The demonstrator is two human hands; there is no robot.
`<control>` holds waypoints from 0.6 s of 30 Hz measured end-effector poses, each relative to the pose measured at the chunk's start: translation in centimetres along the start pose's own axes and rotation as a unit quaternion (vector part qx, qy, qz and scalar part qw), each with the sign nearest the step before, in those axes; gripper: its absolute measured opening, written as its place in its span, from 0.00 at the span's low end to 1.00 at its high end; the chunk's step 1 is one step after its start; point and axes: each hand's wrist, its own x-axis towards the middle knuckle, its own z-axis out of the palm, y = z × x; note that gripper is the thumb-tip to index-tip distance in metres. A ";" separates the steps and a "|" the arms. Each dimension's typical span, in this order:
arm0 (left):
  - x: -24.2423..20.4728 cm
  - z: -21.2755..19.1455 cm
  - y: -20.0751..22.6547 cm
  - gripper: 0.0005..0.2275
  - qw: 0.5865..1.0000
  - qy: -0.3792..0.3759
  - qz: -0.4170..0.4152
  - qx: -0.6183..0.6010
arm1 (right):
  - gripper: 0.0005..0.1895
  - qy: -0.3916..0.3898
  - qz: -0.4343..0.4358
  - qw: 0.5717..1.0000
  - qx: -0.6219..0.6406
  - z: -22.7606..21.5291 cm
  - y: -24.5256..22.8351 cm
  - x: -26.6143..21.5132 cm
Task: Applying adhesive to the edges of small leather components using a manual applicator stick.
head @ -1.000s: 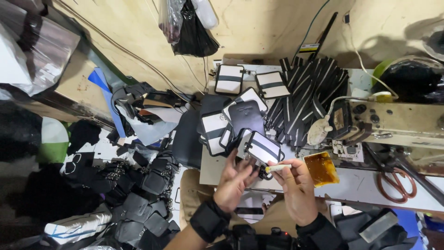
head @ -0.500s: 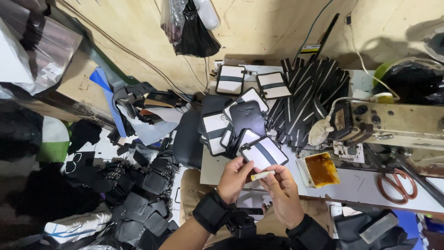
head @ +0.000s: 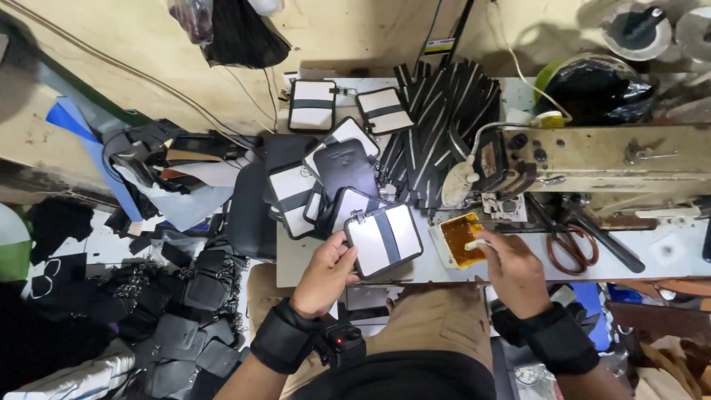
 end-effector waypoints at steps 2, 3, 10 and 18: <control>-0.1 0.2 -0.1 0.21 1.000 -0.009 -0.006 0.003 | 0.10 0.006 -0.028 1.000 -0.004 1.0 0.1 0.2; -0.1 0.2 0.0 0.21 1.000 -0.017 -0.010 0.007 | 0.10 0.014 -0.056 0.998 -0.007 1.5 0.1 0.4; -0.5 0.3 0.5 0.24 0.999 -0.041 -0.012 0.013 | 0.10 0.006 -0.081 0.996 -0.039 2.7 0.3 1.0; -1.2 1.0 2.1 0.27 0.997 -0.056 -0.023 0.038 | 0.12 -0.157 0.081 0.983 0.044 -0.7 0.5 2.0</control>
